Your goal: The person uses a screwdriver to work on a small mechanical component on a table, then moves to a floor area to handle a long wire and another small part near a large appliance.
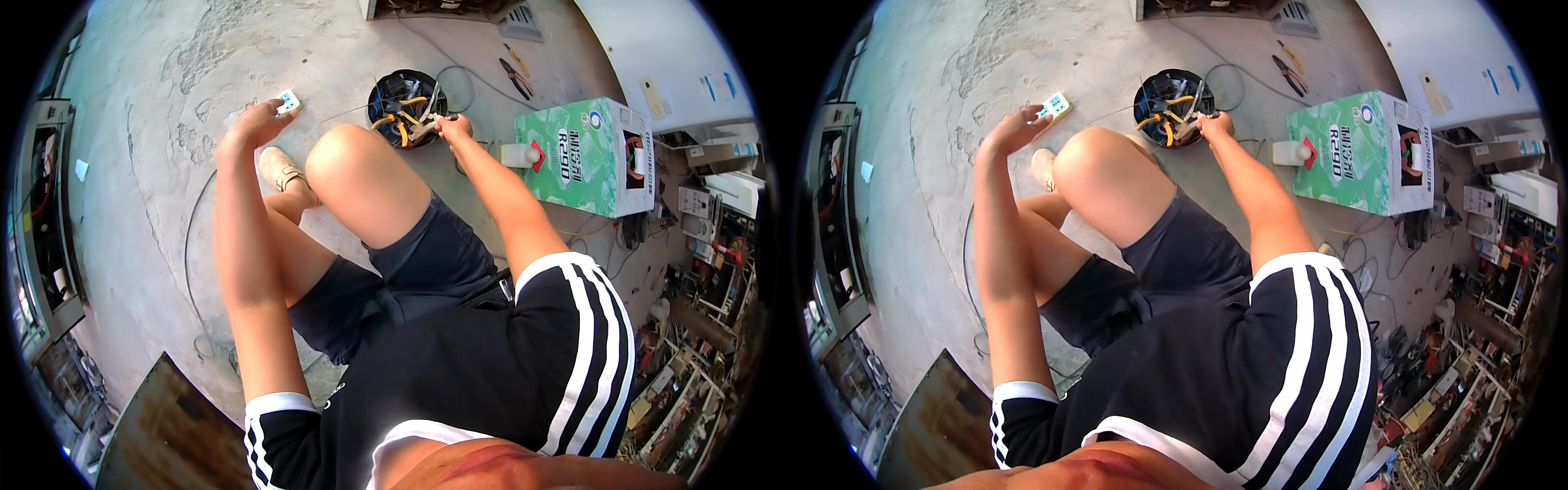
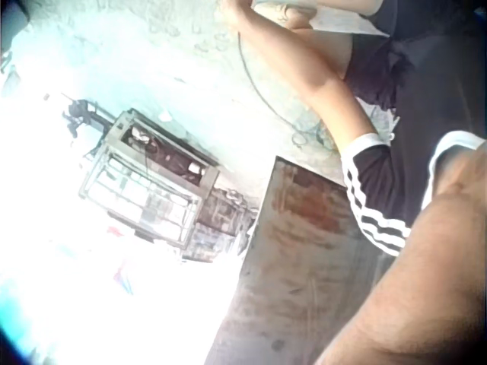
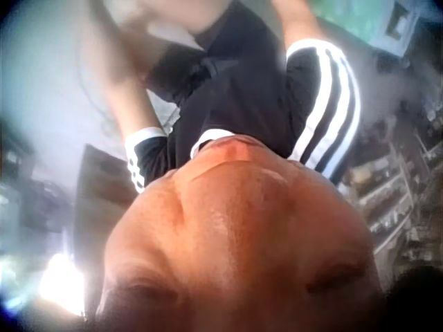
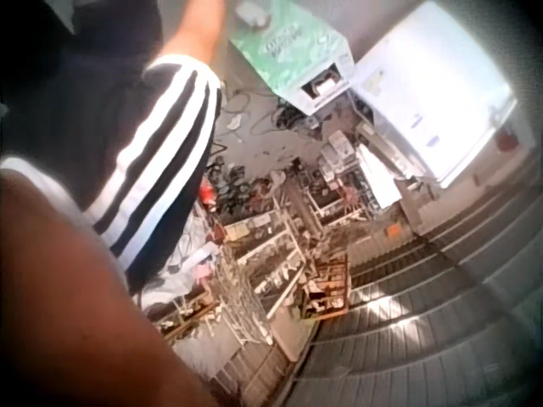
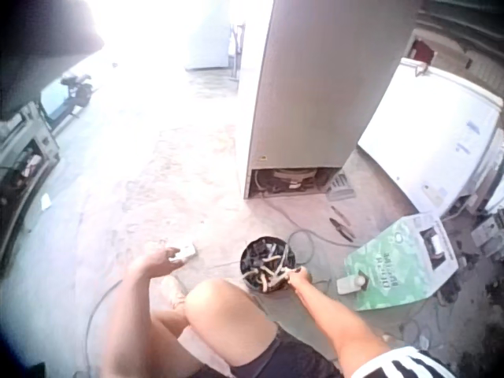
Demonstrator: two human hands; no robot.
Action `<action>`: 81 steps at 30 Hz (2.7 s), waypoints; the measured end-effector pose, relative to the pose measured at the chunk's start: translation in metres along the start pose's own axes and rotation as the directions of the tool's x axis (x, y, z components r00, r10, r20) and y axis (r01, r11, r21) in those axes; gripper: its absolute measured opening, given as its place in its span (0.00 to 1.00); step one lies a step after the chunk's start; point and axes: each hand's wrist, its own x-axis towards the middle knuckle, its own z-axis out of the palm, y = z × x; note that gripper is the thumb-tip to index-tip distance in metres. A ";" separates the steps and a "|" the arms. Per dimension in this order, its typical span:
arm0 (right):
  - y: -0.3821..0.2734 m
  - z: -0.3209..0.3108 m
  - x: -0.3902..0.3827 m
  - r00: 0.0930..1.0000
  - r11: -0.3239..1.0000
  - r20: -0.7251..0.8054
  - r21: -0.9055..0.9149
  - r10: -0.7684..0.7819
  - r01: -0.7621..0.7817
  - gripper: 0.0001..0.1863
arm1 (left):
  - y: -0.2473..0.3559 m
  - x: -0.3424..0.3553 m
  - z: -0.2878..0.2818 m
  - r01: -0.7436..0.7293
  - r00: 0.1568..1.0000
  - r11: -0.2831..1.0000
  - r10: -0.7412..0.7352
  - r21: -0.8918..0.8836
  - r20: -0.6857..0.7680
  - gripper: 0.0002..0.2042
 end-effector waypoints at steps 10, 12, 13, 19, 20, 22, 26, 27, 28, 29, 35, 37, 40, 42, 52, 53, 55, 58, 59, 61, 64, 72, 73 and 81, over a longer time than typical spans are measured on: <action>0.100 0.009 0.095 0.930 0.941 0.191 0.069 0.314 -0.331 0.09 | 0.025 0.010 -0.018 -0.202 0.952 0.979 0.189 -0.030 -0.239 0.28; 0.134 0.012 0.101 0.899 0.920 0.210 -0.015 0.385 -0.391 0.08 | 0.031 0.014 -0.022 -0.245 0.931 0.968 0.222 -0.046 -0.288 0.27; 0.136 0.016 0.099 0.850 0.859 0.132 -0.128 0.509 -0.495 0.13 | 0.034 0.016 -0.022 -0.236 0.945 0.965 0.200 -0.115 -0.260 0.26; 0.154 0.039 0.093 0.736 0.591 0.483 0.446 0.474 -0.673 0.21 | 0.044 0.022 -0.004 -0.180 0.976 0.983 0.181 0.020 -0.121 0.25; 0.144 0.040 0.088 0.750 0.602 0.474 0.453 0.462 -0.657 0.20 | 0.046 0.018 0.000 -0.239 0.963 0.971 0.239 0.013 -0.128 0.25; 0.128 0.039 0.083 0.773 0.626 0.458 0.460 0.439 -0.629 0.20 | 0.044 0.017 0.007 -0.336 0.936 0.941 0.329 -0.046 -0.121 0.25; 0.105 0.048 0.078 0.786 0.668 0.435 0.426 0.440 -0.610 0.35 | 0.037 0.009 0.012 -0.333 0.943 0.941 0.333 -0.057 -0.011 0.25; 0.102 0.050 0.077 0.813 0.691 0.373 0.433 0.447 -0.579 0.30 | 0.038 0.007 0.012 -0.293 0.956 0.956 0.293 -0.010 0.023 0.25; 0.099 0.050 0.077 0.837 0.716 0.309 0.435 0.451 -0.546 0.26 | 0.040 0.005 0.010 -0.311 0.950 0.950 0.311 -0.013 0.011 0.25; 0.079 0.050 0.065 0.859 0.742 0.242 0.434 0.451 -0.512 0.22 | 0.043 0.002 0.010 -0.329 0.944 0.944 0.329 -0.019 -0.001 0.25; 0.094 0.109 0.126 0.830 0.651 0.525 0.565 0.190 -0.506 0.25 | 0.054 -0.006 0.011 -0.395 0.915 0.914 0.401 -0.097 0.053 0.27; 0.065 0.147 0.140 0.830 0.655 0.516 0.556 0.210 -0.512 0.25 | 0.053 -0.008 0.009 -0.350 0.927 0.935 0.354 -0.060 0.120 0.26; 0.009 0.207 0.156 0.835 0.663 0.517 0.560 0.189 -0.497 0.21 | 0.048 -0.007 0.010 -0.333 0.940 0.941 0.336 -0.058 0.051 0.26; -0.025 0.253 0.154 0.830 0.657 0.523 0.560 0.191 -0.504 0.20 | 0.048 -0.009 0.009 -0.331 0.943 0.943 0.330 -0.039 -0.029 0.26; -0.162 0.382 0.153 0.784 0.706 0.614 0.594 -0.088 -0.386 0.15 | 0.055 -0.016 0.003 -0.261 0.953 0.965 0.261 0.017 -0.154 0.26; -0.160 0.386 0.142 0.780 0.716 0.613 0.601 -0.126 -0.357 0.16 | 0.056 -0.016 0.001 -0.250 0.954 0.968 0.250 0.020 -0.166 0.26; -0.143 0.405 0.100 0.791 0.925 0.587 0.374 -0.174 -0.074 0.33 | 0.057 -0.016 -0.002 -0.248 0.952 0.968 0.249 0.024 -0.177 0.27; -0.127 0.405 0.007 0.459 0.419 0.843 -0.324 -0.278 0.848 0.54 | 0.056 -0.020 -0.005 -0.239 0.957 0.970 0.242 0.037 -0.157 0.27; -0.120 0.395 -0.004 0.355 0.143 0.876 -0.325 -0.328 0.935 0.49 | 0.059 -0.020 -0.005 -0.238 0.958 0.970 0.243 0.055 -0.150 0.27; -0.105 0.409 0.007 0.278 -0.160 0.885 -0.356 -0.374 0.921 0.41 | 0.060 -0.016 -0.005 -0.279 0.955 0.959 0.283 0.050 -0.091 0.27; -0.078 0.421 0.040 0.370 -0.162 0.821 -0.476 -0.434 0.865 0.35 | 0.060 -0.009 -0.008 -0.325 0.945 0.945 0.325 0.029 -0.019 0.27; -0.052 0.284 0.067 0.573 0.120 0.682 -0.591 -0.455 0.798 0.37 | 0.057 -0.005 -0.003 -0.229 0.956 0.963 0.250 0.141 -0.154 0.26; -0.038 0.261 0.070 0.590 0.152 0.675 -0.592 -0.443 0.792 0.38 | 0.060 -0.004 -0.005 -0.236 0.955 0.961 0.257 0.143 -0.152 0.26; 0.054 0.108 0.118 0.971 0.818 -0.163 -0.573 -0.175 0.051 0.31 | 0.059 -0.010 0.010 -0.194 0.971 0.953 0.221 0.231 -0.095 0.27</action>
